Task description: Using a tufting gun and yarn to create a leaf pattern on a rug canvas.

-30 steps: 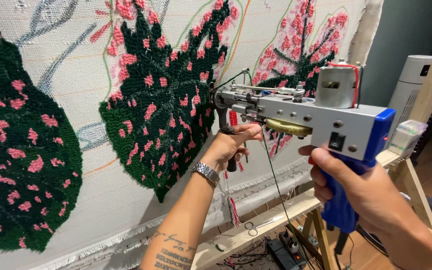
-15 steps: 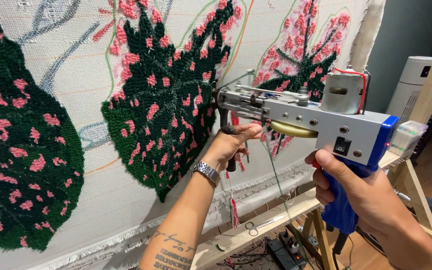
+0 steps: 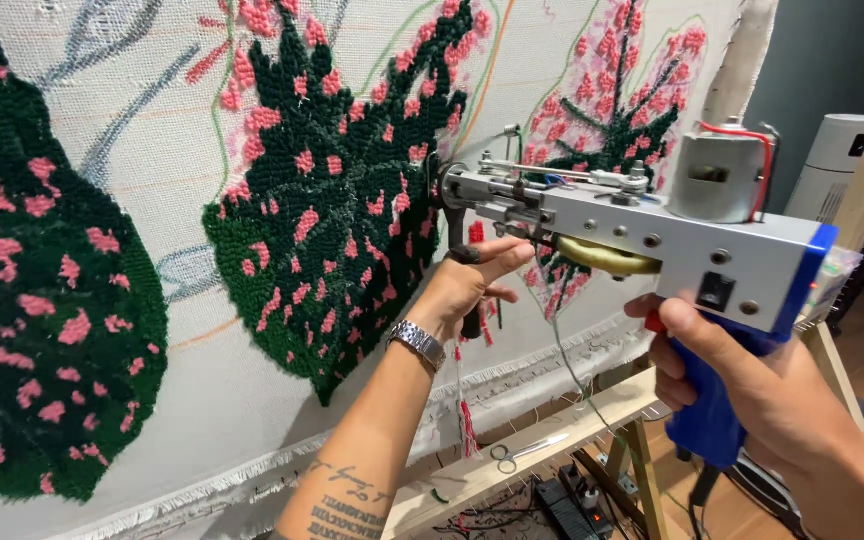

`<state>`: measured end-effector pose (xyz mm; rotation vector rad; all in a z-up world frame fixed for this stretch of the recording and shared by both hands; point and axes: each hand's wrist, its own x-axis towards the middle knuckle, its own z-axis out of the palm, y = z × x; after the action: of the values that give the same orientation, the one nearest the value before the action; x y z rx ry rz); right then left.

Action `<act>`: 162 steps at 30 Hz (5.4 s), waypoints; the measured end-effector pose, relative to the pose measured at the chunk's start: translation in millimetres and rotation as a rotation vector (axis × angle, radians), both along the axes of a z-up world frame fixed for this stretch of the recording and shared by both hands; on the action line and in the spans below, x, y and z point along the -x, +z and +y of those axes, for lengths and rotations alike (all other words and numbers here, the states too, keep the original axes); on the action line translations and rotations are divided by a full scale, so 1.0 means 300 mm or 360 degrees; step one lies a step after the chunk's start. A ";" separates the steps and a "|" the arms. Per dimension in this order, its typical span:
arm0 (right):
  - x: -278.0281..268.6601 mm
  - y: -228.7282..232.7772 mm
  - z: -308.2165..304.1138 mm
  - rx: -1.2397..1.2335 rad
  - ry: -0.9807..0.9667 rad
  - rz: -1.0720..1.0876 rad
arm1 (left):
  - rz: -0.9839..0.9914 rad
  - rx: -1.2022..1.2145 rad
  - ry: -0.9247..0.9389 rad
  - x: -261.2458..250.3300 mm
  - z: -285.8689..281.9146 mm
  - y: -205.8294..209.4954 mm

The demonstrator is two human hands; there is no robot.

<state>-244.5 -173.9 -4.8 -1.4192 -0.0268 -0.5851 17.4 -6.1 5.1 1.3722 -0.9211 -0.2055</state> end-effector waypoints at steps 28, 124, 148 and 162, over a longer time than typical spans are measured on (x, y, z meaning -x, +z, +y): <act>0.025 -0.175 -0.512 -0.0111 0.0272 -0.0044 | -0.0091 -0.0439 -0.0508 0.144 -0.037 0.068; 0.026 -0.168 -0.659 0.0069 0.0276 -0.0073 | -0.0190 -0.0349 -0.0685 0.189 -0.098 0.125; 0.019 -0.160 -0.625 0.0000 0.0327 0.0154 | 0.0003 -0.0242 -0.0800 0.154 -0.052 0.026; 0.035 -0.104 -0.560 0.0083 0.0239 0.0178 | 0.0152 -0.0331 -0.0726 0.158 -0.083 0.019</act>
<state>-254.9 -341.8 -35.9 -1.4845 -0.0594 -0.3834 -30.0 -30.9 10.8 1.3108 -1.1471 -0.7245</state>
